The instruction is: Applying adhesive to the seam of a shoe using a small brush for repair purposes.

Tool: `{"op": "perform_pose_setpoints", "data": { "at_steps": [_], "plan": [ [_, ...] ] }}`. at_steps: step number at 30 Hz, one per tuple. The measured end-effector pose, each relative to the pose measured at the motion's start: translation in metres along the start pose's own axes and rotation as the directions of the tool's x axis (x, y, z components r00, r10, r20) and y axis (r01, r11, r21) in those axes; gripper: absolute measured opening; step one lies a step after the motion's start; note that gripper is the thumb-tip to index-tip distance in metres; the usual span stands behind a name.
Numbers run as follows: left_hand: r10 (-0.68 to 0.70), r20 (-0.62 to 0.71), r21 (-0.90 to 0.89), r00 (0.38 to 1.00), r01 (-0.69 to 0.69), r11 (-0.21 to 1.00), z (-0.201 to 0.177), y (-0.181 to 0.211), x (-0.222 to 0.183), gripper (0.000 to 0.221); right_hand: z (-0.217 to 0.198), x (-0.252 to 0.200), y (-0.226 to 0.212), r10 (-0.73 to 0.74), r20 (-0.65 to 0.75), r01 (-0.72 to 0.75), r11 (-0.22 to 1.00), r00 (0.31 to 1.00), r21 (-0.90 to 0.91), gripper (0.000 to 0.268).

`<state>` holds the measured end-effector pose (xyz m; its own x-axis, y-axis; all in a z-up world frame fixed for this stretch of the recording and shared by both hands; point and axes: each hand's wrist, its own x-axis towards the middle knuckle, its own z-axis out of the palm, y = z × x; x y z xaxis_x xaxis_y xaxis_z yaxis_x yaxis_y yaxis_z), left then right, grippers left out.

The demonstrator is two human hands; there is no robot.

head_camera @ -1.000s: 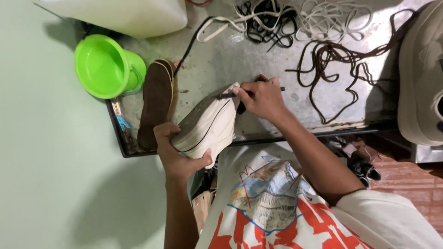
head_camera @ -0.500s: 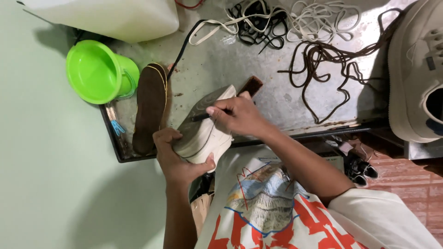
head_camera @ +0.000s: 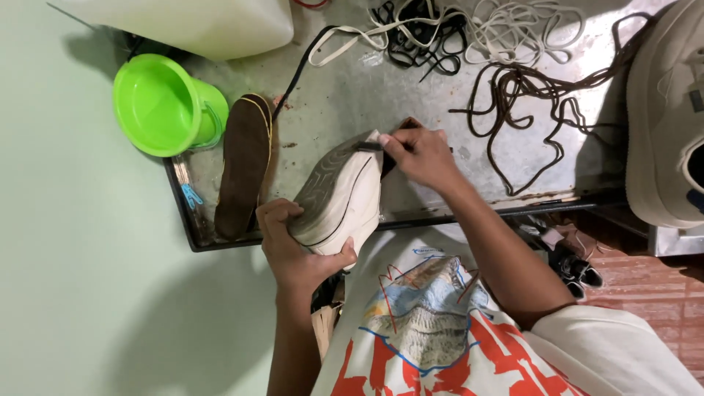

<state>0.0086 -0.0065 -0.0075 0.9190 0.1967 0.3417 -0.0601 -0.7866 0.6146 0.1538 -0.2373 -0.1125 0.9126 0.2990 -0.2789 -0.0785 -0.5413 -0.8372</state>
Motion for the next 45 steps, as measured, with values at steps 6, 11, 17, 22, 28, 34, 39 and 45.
{"op": "perform_pose_setpoints", "data": {
  "at_steps": [6,11,17,22,28,34,39,45],
  "plan": [
    [-0.032,0.034,0.041,0.999,0.031,0.999,-0.003,0.0,-0.003,0.086,-0.026,-0.041,-0.087,0.021,0.206,-0.067,0.974,0.978,0.217,0.023],
    [-0.057,0.042,0.009,0.997,0.057,0.998,-0.004,0.005,0.002,0.086,-0.001,-0.021,-0.041,0.097,0.206,-0.133,0.977,0.974,0.169,0.037],
    [-0.138,0.058,0.048,0.989,0.135,0.99,-0.004,0.002,0.004,0.091,-0.026,-0.013,-0.072,0.149,0.217,-0.177,0.977,0.965,0.12,0.027],
    [-0.089,0.038,0.055,0.995,0.087,0.995,-0.004,0.004,0.002,0.089,0.006,-0.012,-0.023,0.161,0.265,-0.211,0.962,0.951,0.174,0.03],
    [-0.105,0.066,0.071,0.992,0.101,0.992,-0.005,0.005,-0.002,0.09,-0.02,-0.031,-0.079,0.176,0.263,-0.204,0.976,0.949,0.083,0.025],
    [-0.155,0.06,0.015,0.986,0.154,0.988,-0.007,0.008,-0.003,0.088,-0.021,-0.01,-0.045,0.187,0.205,-0.199,0.979,0.961,0.036,0.042],
    [-0.213,0.07,-0.053,0.974,0.217,0.975,-0.009,-0.003,-0.005,0.088,-0.03,-0.029,-0.089,0.187,0.26,-0.203,0.979,0.947,0.034,0.028],
    [-0.191,0.078,-0.079,0.978,0.197,0.977,-0.005,-0.004,-0.009,0.088,-0.016,-0.011,-0.047,0.206,0.267,-0.243,0.963,0.941,0.116,0.032]
  ]
}}
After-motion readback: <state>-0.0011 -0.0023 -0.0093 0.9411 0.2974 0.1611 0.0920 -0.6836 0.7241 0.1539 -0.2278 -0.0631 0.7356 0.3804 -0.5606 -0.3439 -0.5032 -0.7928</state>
